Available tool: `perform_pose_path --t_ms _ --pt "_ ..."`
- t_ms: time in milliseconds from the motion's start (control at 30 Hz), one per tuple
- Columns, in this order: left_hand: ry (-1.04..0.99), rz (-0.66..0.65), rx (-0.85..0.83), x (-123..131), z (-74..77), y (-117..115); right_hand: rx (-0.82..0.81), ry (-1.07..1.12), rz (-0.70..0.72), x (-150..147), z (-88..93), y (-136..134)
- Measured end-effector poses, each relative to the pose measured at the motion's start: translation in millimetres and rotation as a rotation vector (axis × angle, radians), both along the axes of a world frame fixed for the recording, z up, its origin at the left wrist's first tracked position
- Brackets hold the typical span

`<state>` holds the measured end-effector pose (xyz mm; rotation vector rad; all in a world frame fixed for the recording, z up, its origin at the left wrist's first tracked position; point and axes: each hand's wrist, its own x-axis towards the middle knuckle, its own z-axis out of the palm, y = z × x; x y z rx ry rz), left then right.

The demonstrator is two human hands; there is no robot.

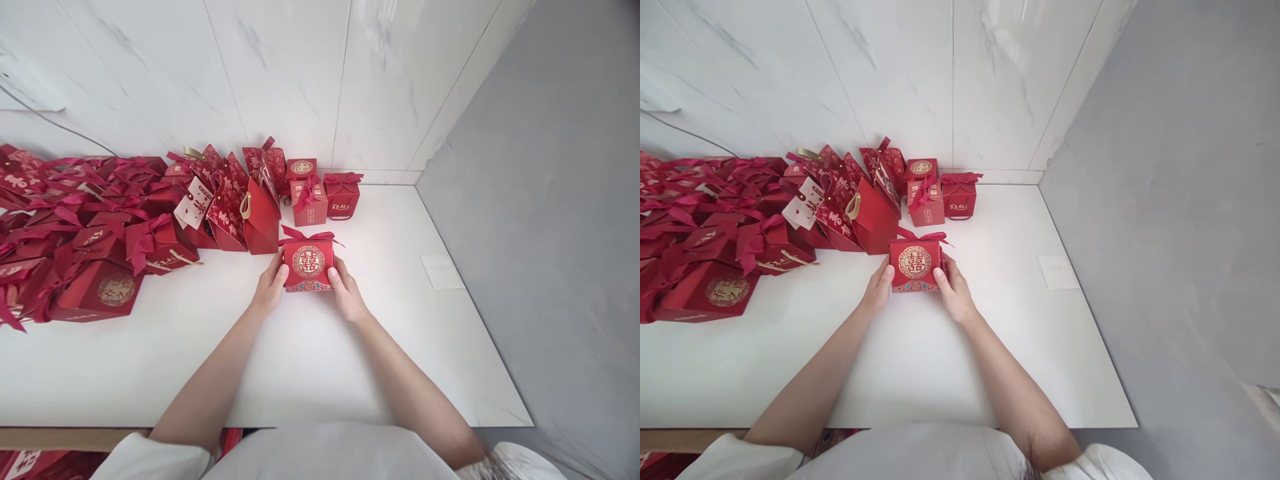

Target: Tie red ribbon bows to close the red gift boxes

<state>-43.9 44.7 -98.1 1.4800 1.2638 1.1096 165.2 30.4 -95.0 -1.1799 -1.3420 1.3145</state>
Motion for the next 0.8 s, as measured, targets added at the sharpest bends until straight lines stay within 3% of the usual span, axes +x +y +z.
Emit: perform_pose_path --t_ms 367,600,800 --pt "-0.005 -0.015 0.056 -4.4 -3.9 4.4 0.016 0.015 -0.003 -0.9 2.8 -1.3" --pt "-0.031 -0.112 0.024 -20.9 -2.5 13.4 -0.036 -0.048 -0.006 -0.4 4.1 -2.8" --pt "-0.015 -0.293 0.072 -24.7 3.7 10.1 -0.058 -0.070 -0.027 -1.9 6.6 -5.6"
